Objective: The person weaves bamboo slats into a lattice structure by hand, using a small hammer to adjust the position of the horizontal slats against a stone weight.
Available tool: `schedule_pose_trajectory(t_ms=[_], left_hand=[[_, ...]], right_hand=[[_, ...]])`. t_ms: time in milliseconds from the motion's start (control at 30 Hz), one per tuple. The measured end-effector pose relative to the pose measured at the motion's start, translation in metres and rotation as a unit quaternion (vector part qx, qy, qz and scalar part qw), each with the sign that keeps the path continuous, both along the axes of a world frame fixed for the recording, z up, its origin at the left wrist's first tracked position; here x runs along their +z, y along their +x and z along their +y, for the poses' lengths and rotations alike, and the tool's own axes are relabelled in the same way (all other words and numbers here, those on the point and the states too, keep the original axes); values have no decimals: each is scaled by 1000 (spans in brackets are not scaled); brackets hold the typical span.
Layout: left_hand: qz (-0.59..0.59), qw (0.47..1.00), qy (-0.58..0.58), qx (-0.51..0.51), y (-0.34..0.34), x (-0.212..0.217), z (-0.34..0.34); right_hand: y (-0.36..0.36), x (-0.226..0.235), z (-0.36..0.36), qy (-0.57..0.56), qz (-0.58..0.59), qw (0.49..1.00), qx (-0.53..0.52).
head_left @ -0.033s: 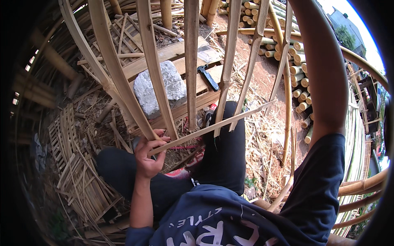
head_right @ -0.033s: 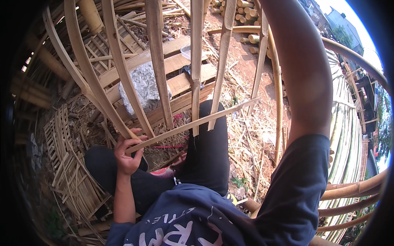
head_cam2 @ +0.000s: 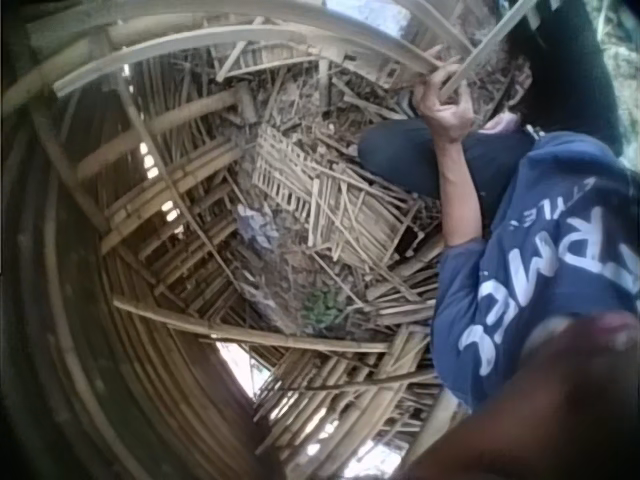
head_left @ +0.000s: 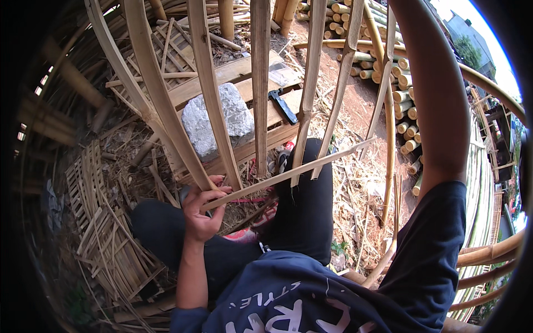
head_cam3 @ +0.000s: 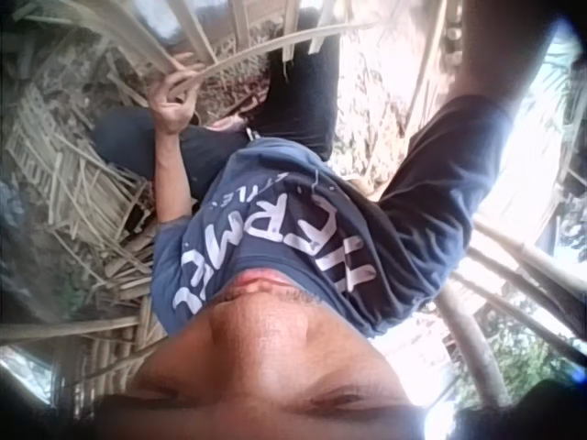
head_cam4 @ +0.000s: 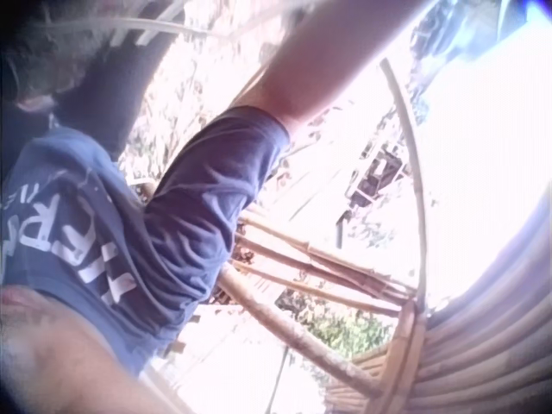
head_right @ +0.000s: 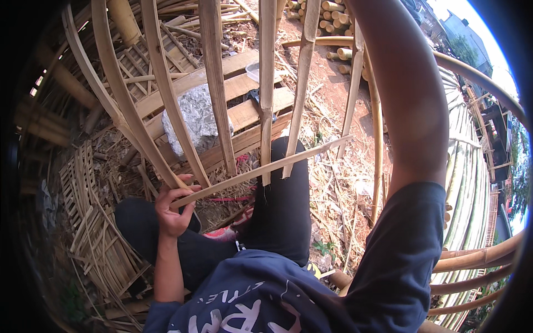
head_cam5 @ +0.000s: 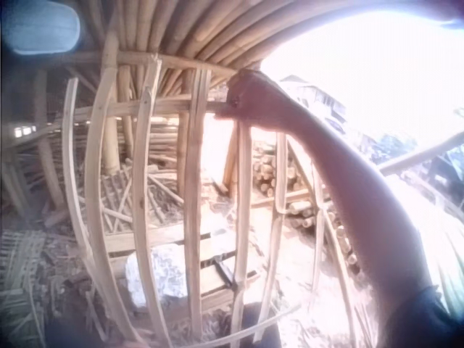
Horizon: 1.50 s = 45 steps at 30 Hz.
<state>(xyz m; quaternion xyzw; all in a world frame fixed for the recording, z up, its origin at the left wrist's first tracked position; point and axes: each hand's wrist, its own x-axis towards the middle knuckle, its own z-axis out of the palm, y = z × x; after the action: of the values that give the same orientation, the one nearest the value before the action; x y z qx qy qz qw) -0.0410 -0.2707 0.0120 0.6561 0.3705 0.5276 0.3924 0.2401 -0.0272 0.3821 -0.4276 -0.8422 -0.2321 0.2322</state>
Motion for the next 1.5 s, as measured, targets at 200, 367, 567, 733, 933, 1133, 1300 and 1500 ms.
schedule_pose_trajectory(t_ms=[200, 367, 567, 733, 933, 1133, 1300, 1500], left_hand=[[-90, 991, -95, -8, -5, 4, 11], [-105, 982, -151, -40, -10, -28, 31], [-144, 960, -236, -45, -10, -37, 31], [-146, 953, -263, -20, -9, -48, 34], [-132, 947, -292, 8, -4, -54, 42], [-114, 941, -318, -9, -8, -48, 51], [-125, 928, -352, 3, -1, -48, 51], [-137, 927, -350, 0, 1, -46, 54]], right_hand=[[-5, -27, 52, -58, -17, 998, -15], [-13, -74, 106, -106, 8, 994, -9], [-32, -136, 165, -214, 1, 976, -26], [-51, -177, 196, -281, 11, 960, -9], [-44, -288, 270, -253, -91, 960, 80], [-46, -355, 289, -303, -77, 943, 112], [-51, -381, 295, -321, -38, 936, 140], [-53, -389, 302, -368, -99, 919, 101]])
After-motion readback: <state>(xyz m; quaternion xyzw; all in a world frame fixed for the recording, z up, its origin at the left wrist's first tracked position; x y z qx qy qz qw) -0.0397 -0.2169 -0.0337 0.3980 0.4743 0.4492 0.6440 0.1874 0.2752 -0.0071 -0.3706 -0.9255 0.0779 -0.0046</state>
